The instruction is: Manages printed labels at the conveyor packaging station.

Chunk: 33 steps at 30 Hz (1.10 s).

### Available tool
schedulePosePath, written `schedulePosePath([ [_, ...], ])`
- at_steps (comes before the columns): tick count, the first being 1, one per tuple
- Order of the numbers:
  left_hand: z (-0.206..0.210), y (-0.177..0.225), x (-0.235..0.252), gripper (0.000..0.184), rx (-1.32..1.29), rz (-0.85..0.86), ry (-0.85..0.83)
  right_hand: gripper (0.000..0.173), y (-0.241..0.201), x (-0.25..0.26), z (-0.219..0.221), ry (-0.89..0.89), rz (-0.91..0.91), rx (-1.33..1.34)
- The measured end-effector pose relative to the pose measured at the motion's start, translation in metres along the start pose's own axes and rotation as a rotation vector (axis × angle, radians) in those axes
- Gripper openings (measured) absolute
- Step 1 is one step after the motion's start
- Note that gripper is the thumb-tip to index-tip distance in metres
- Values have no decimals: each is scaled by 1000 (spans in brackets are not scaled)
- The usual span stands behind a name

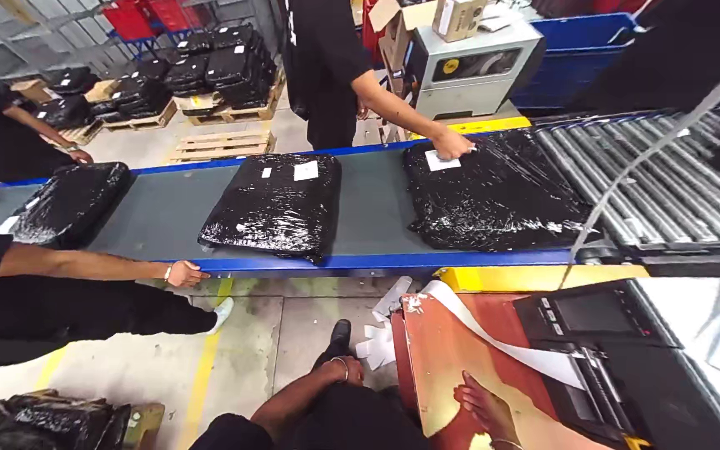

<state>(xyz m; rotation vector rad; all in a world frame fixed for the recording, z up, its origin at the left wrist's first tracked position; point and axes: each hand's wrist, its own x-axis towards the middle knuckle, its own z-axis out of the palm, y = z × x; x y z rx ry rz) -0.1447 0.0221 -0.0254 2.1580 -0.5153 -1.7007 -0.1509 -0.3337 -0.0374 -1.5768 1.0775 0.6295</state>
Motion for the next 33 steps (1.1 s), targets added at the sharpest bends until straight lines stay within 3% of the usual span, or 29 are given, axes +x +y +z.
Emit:
schedulePosePath([
  [3, 2, 15, -17, 40, -80, 149, 27, 38, -2, 5, 0, 2, -12, 47],
  [7, 32, -16, 32, 39, -4, 231, -66, 27, -9, 8, 3, 29, 4, 145],
  [17, 7, 22, 31, 42, 89, 124, -191, 23, -15, 0, 4, 49, 8, 183],
  [28, 6, 33, 82, 43, 96, 218, -91, 23, -16, -2, 0, 20, 2, 204],
  [31, 11, 46, 81, 39, 56, 321, -183, 22, -16, -4, -3, 3, 6, 216],
  [33, 19, 59, 74, 41, 42, 259, -277, 22, -14, -5, -4, 4, 8, 220],
])
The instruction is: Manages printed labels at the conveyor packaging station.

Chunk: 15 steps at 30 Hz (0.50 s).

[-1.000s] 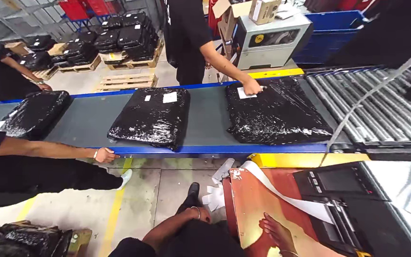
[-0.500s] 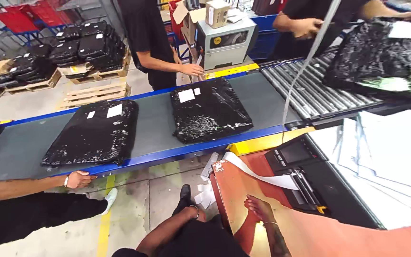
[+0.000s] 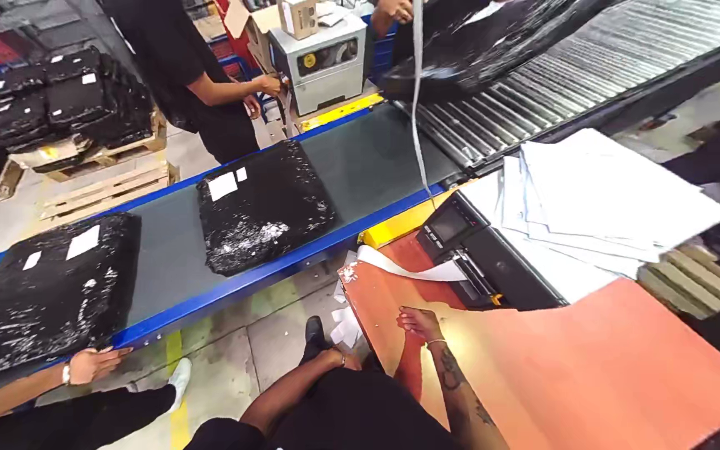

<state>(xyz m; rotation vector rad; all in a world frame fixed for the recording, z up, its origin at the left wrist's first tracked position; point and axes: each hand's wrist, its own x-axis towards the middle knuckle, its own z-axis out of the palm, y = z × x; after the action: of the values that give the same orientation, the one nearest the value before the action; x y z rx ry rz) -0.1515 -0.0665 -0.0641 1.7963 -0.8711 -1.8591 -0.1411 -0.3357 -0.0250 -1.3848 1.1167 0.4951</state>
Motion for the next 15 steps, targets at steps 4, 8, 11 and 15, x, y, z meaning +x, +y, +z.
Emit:
schedulePosePath([
  [4, 3, -8, 27, 52, 131, -95, -57, 22, 1, 3, -1, -12, -26, 21],
  [8, -12, 11, 15, 51, 86, -164, -31, 21, 1, 3, -4, -22, 4, 14],
  [11, -20, 37, 3, 48, 117, -167, -28, 21, -1, 2, -5, -23, 6, 33],
  [15, -23, 26, 12, 50, 210, -67, -46, 21, 1, 5, -2, -14, -4, 27],
])
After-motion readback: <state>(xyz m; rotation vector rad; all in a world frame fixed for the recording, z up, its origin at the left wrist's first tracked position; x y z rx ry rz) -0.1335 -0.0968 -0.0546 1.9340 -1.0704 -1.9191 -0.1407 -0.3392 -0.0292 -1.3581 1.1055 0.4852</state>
